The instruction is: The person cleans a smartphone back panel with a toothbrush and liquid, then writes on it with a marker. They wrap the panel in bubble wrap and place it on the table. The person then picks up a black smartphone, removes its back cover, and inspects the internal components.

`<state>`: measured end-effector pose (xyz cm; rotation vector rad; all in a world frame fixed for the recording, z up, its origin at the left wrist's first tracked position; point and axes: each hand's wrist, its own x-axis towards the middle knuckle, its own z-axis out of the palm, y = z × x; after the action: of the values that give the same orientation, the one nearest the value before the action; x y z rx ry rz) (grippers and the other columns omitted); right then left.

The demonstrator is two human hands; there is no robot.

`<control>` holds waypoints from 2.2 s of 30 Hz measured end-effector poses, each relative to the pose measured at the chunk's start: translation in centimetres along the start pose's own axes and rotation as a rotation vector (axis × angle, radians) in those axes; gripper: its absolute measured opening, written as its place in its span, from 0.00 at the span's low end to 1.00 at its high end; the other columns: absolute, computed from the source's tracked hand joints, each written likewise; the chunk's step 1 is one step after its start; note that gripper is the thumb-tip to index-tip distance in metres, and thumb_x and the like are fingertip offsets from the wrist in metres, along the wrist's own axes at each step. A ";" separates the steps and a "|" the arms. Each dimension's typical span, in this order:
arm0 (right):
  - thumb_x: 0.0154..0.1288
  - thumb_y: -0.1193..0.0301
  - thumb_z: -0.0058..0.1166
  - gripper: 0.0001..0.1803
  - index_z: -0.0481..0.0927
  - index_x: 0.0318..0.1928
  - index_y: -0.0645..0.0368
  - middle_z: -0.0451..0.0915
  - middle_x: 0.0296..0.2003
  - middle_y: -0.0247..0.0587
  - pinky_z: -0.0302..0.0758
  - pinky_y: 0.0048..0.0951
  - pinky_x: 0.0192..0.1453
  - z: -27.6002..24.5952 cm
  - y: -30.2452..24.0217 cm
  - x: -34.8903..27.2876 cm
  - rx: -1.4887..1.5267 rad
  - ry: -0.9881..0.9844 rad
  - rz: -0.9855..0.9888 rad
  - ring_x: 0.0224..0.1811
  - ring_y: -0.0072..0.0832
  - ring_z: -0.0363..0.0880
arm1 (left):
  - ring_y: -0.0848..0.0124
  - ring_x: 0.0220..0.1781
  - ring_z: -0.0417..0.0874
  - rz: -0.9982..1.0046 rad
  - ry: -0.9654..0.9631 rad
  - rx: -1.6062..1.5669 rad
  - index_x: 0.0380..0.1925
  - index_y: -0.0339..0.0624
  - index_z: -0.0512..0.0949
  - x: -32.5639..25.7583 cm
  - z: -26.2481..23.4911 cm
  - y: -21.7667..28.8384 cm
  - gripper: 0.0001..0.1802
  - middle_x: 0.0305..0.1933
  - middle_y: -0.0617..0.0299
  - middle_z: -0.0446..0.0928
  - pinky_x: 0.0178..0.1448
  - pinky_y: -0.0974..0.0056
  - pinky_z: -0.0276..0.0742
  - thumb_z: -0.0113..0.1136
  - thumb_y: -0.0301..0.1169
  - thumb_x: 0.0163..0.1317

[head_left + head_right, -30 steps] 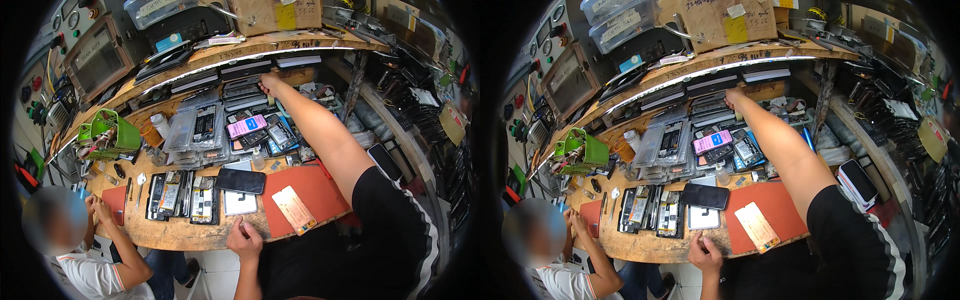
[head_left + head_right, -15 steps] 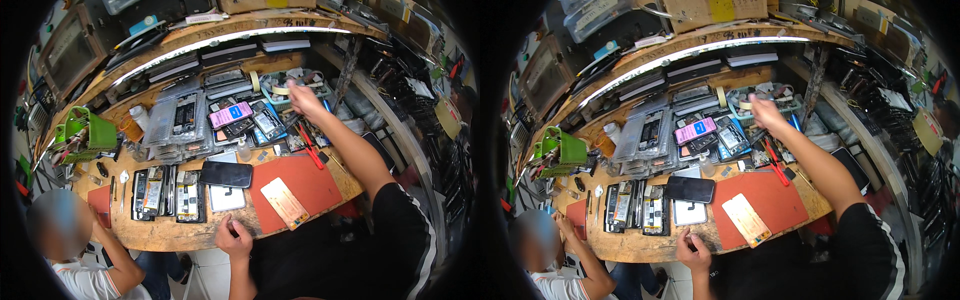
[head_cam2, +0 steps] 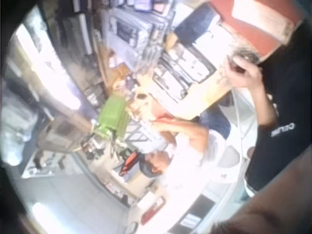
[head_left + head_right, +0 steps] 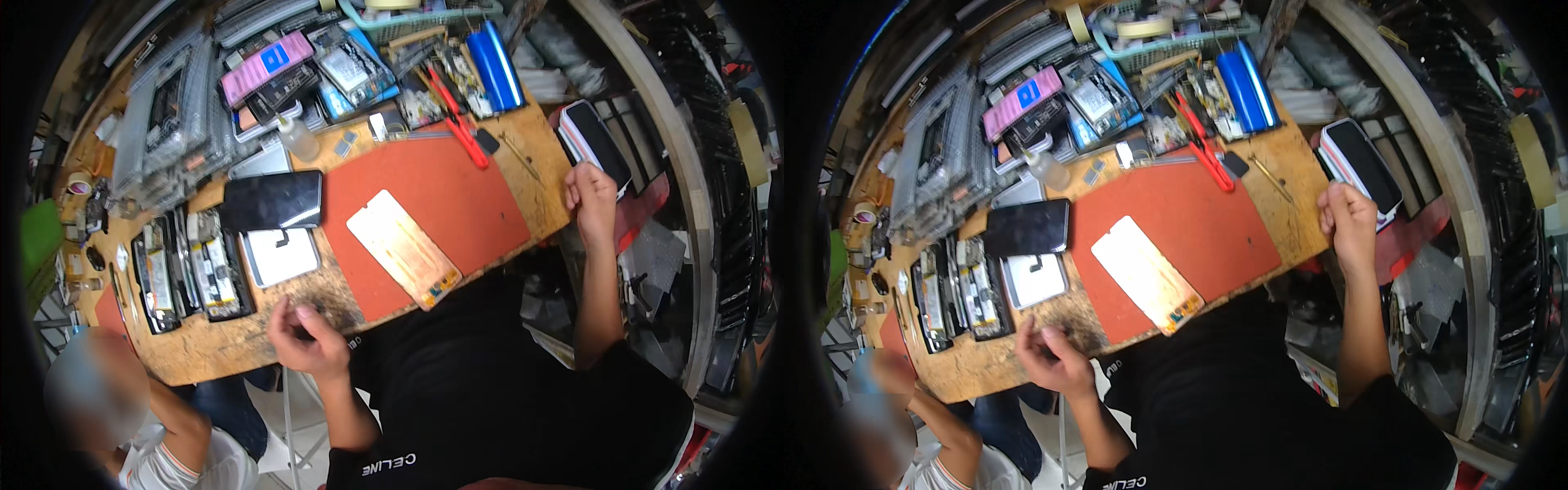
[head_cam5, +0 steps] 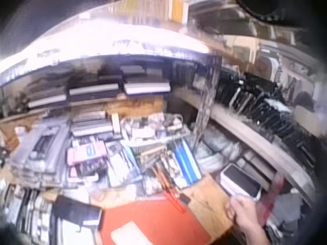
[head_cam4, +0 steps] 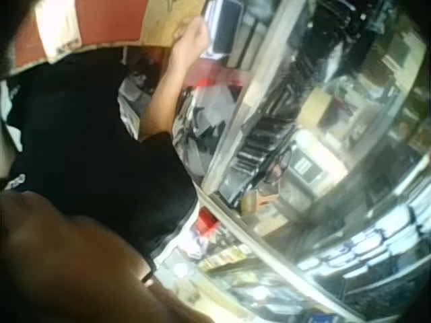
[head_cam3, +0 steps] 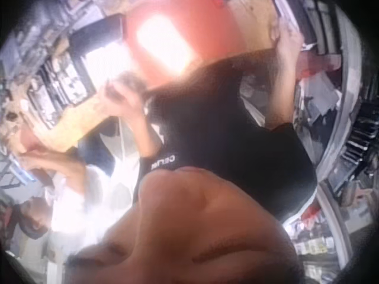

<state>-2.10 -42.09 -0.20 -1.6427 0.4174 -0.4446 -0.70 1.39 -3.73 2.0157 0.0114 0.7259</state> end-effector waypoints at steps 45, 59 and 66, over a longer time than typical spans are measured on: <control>0.84 0.60 0.54 0.16 0.80 0.49 0.64 0.85 0.33 0.38 0.76 0.18 0.24 16.3 -4.9 -6.5 0.600 -0.875 0.656 0.24 0.19 0.83 | 0.50 0.46 0.94 0.578 -0.223 0.058 0.44 0.29 0.89 1.5 1.1 6.6 0.13 0.44 0.42 0.89 0.50 0.54 0.92 0.71 0.11 0.58; 0.84 0.69 0.55 0.09 0.79 0.51 0.64 0.85 0.36 0.33 0.75 0.16 0.32 16.7 -8.4 -6.9 0.497 -0.744 0.258 0.29 0.10 0.78 | 0.71 0.38 0.86 -0.519 -0.348 -0.875 0.46 0.32 0.80 -0.8 2.6 10.3 0.18 0.40 0.53 0.85 0.41 0.67 0.82 0.59 0.41 0.82; 0.84 0.73 0.53 0.07 0.78 0.51 0.66 0.85 0.36 0.36 0.78 0.19 0.31 17.0 -8.3 -7.3 0.484 -0.748 0.129 0.29 0.14 0.81 | 0.71 0.36 0.83 -0.598 -0.463 -0.839 0.47 0.32 0.81 -0.3 2.7 11.0 0.12 0.37 0.57 0.84 0.43 0.65 0.81 0.69 0.30 0.74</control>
<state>0.52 -22.98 5.93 -1.1864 -0.1433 0.1737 -2.68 -6.82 3.84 1.2166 0.0310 -0.1355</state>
